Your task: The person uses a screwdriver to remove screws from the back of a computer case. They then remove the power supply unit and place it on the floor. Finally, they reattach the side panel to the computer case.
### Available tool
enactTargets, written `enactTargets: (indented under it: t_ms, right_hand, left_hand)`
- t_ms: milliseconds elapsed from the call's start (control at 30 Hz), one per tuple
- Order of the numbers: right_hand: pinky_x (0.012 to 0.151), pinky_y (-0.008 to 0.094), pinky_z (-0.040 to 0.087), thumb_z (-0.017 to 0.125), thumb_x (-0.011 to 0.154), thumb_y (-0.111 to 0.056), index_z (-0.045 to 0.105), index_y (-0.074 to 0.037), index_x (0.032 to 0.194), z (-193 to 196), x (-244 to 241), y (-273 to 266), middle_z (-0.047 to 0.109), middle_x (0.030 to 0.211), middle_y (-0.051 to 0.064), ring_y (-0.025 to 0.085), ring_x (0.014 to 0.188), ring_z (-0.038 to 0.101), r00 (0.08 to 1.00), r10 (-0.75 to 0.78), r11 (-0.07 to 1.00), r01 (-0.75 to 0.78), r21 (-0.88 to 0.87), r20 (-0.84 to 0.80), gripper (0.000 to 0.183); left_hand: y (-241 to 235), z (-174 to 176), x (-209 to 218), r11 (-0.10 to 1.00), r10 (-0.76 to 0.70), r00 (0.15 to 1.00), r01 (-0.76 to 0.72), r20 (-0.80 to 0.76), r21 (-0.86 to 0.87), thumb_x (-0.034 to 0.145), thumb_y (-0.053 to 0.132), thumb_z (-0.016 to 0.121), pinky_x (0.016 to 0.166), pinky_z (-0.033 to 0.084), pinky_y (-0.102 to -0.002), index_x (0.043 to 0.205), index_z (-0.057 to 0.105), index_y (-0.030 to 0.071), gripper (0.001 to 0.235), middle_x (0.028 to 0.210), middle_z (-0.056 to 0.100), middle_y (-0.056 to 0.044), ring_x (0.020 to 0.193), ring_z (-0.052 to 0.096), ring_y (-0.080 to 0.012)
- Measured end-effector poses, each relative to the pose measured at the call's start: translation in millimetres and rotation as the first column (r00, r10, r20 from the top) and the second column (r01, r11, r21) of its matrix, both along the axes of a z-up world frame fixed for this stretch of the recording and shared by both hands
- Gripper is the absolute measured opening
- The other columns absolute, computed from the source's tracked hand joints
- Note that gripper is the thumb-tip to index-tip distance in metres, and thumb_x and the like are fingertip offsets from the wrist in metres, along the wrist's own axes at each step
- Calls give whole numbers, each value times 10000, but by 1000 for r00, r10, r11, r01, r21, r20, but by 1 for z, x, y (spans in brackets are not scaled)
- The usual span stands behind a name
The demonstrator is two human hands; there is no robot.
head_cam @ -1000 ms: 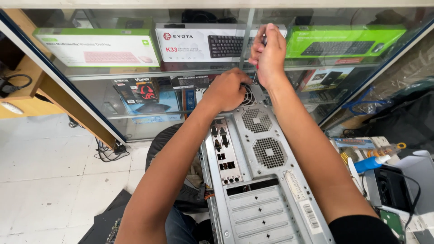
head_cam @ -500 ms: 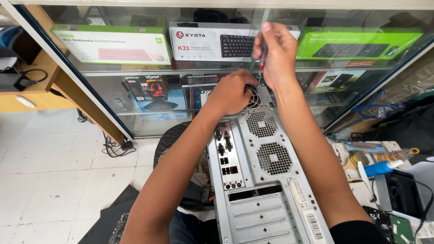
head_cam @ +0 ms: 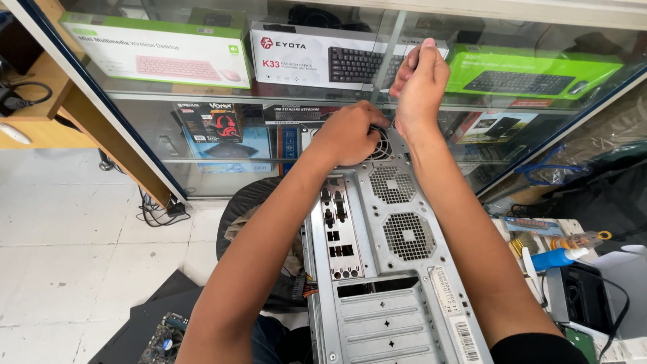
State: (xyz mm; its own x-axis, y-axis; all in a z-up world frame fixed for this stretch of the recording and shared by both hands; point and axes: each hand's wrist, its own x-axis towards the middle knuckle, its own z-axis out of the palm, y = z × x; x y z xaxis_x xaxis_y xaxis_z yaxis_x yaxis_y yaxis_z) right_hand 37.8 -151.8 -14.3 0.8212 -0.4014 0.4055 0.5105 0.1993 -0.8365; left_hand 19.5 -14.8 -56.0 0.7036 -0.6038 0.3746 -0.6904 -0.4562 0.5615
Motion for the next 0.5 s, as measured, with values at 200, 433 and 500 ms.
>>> enactTargets:
  t_ms: [200,433,500]
  right_hand:
    - [447,304,194,392,1045,-280,381,-148,713,1,2,-2,285,605,-9,122,521,203,1000,-10,1000,9,-16,-17,357]
    - [417,318,217,400,1035,-280,380,-134,714,6,2,-6,339,603,22,135,476,239,999,-30,999,31,-38,34,353]
    - [405,314,193,392,1018,-259,367,-138,705,3,1,-7,312,597,20,133,467,223,1000,-8,1000,8,-23,0,336]
  left_hand:
    - [-2,4,-2,1000,-7,1000,7,-13,15,845,108,502,1029,478,-487,1181,775,93,432,1327,662,-136,1189,648,-340]
    - [-7,10,0,999,-1,1000,2,-25,36,852,116,505,1020,473,-493,1176,778,110,424,1340,654,-117,1176,651,-346]
    - [-6,6,-1,999,2,999,0,-34,43,856,123,508,1033,474,-498,1178,775,98,419,1344,648,-122,1188,642,-350]
